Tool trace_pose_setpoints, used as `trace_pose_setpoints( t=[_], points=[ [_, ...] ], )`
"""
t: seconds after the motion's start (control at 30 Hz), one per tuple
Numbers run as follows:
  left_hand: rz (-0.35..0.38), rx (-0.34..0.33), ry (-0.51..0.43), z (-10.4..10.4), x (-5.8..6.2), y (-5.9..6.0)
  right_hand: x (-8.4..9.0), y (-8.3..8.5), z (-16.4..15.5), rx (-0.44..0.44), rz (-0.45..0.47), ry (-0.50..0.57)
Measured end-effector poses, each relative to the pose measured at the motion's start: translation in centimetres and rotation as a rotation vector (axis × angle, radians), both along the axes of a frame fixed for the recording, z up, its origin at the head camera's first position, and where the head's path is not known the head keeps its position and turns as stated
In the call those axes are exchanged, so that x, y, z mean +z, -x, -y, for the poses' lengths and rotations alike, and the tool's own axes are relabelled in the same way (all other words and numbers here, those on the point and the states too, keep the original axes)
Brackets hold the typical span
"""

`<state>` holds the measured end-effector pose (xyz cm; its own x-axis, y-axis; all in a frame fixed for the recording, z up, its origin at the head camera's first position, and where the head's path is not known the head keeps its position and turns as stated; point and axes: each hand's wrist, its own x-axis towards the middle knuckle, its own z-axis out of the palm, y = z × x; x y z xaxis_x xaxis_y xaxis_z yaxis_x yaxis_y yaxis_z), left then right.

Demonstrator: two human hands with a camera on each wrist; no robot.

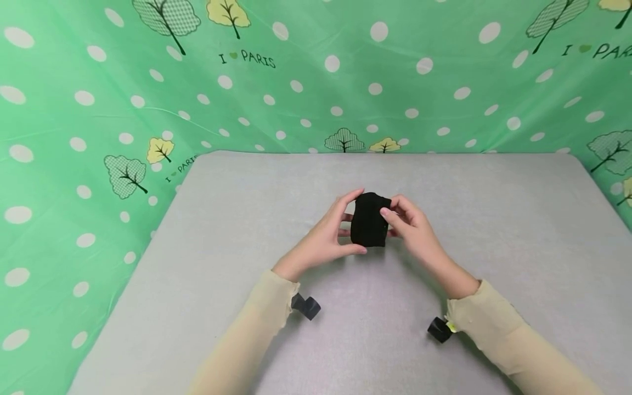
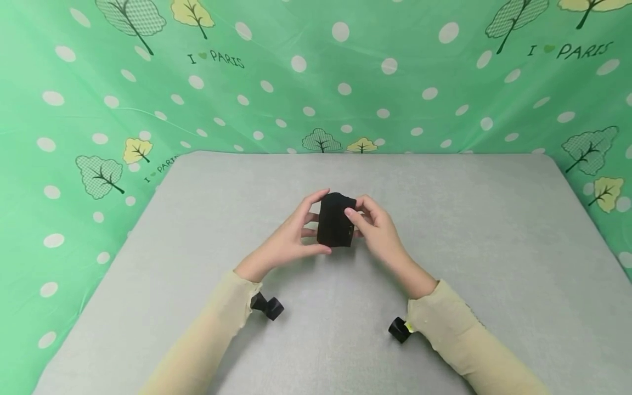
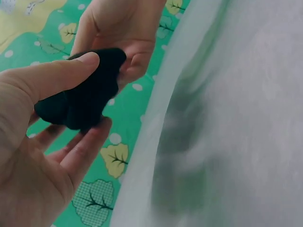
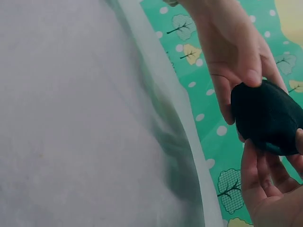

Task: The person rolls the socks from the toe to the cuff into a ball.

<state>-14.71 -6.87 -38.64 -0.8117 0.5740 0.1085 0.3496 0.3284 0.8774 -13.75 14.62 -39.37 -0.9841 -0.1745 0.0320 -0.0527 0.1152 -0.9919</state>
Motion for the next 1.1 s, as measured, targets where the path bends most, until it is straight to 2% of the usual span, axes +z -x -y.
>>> trace_pose_setpoints(
  t=[0.2, 0.37, 0.47, 0.6, 0.8, 0.9, 1.1],
  points=[
    [-0.07, -0.042, 0.003, 0.4, 0.3, 0.0, 0.6, -0.1, 0.0, 0.026, 0.068, 0.07],
    [-0.105, -0.031, -0.012, 0.5, 0.2, 0.0, 0.4, -0.2, -0.4, 0.04, 0.054, 0.059],
    [-0.114, -0.025, -0.014, 0.5, 0.1, 0.1, 0.2, -0.2, -0.6, 0.05, -0.029, 0.047],
    [-0.094, -0.01, -0.026, 0.6, -0.1, 0.2, -0.1, -0.3, -0.9, 0.101, -0.196, 0.037],
    [-0.083, 0.008, -0.049, 0.6, -0.2, 0.3, -0.2, -0.4, -1.1, 0.194, -0.428, -0.072],
    [-0.077, 0.011, -0.061, 0.6, -0.3, 0.4, -0.2, -0.4, -1.3, 0.217, -0.492, -0.143],
    [-0.061, 0.014, -0.075, 0.5, -0.5, 0.5, -0.3, -0.4, -1.5, 0.223, -0.558, -0.273]
  ],
)
